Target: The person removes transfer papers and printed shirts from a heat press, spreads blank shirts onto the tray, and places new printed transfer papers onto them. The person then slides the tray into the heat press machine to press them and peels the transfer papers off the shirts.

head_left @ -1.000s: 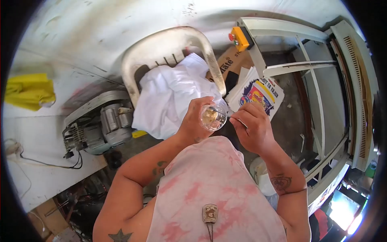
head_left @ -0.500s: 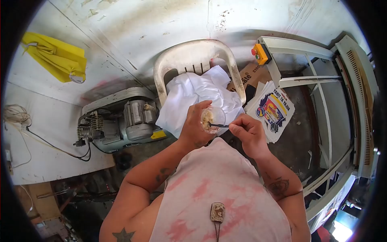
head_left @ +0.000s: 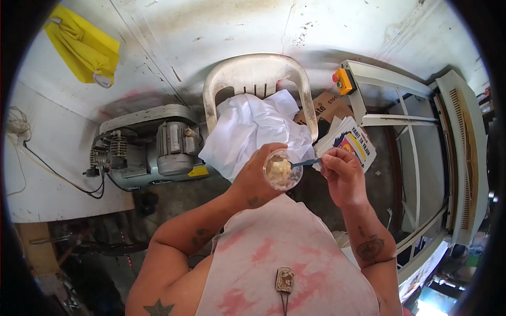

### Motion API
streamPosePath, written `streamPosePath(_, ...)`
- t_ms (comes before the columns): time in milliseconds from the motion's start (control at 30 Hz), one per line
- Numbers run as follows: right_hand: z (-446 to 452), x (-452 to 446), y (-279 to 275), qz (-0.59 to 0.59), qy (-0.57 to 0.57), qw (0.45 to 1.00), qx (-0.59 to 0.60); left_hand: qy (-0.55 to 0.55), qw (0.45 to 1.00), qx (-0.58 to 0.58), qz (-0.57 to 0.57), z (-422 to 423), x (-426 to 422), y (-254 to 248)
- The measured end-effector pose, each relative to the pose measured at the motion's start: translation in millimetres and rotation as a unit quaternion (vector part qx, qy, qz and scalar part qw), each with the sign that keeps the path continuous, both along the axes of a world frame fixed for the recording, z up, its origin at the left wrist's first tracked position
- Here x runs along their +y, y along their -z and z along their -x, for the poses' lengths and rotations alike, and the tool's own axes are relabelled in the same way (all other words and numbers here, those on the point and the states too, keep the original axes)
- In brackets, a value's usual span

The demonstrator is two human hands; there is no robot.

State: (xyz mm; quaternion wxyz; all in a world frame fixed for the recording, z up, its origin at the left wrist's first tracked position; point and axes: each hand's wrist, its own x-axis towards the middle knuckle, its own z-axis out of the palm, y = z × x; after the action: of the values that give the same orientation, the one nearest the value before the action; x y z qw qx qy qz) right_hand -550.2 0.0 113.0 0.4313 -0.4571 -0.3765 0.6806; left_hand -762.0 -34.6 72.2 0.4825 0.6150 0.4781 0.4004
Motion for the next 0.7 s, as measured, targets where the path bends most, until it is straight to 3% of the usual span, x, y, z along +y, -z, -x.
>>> streamPosePath(100, -1, 3, -31, -0.003, -0.04, 0.999, 0.022, 0.05, 0.996, -0.059, 0.046, 7, -10, -21)
streamPosePath(267, 6, -4, -95, -0.065, -0.163, 0.984, 0.025, 0.18, 0.977, -0.055, -0.097, 24, -30, -69)
streamPosePath(433, 19, -13, -149, -0.12, -0.29, 0.946, 0.086, 0.317, 0.938, -0.071, -0.122, 33, -41, -110)
streamPosePath(567, 30, -13, -161, -0.123, -0.343, 0.915, 0.17, 0.267, 0.95, -0.073, -0.146, 25, -48, -127)
streamPosePath(700, 27, -16, -162, -0.125, -0.301, 0.939, 0.113, 0.288, 0.951, -0.069, -0.087, 26, -58, -109)
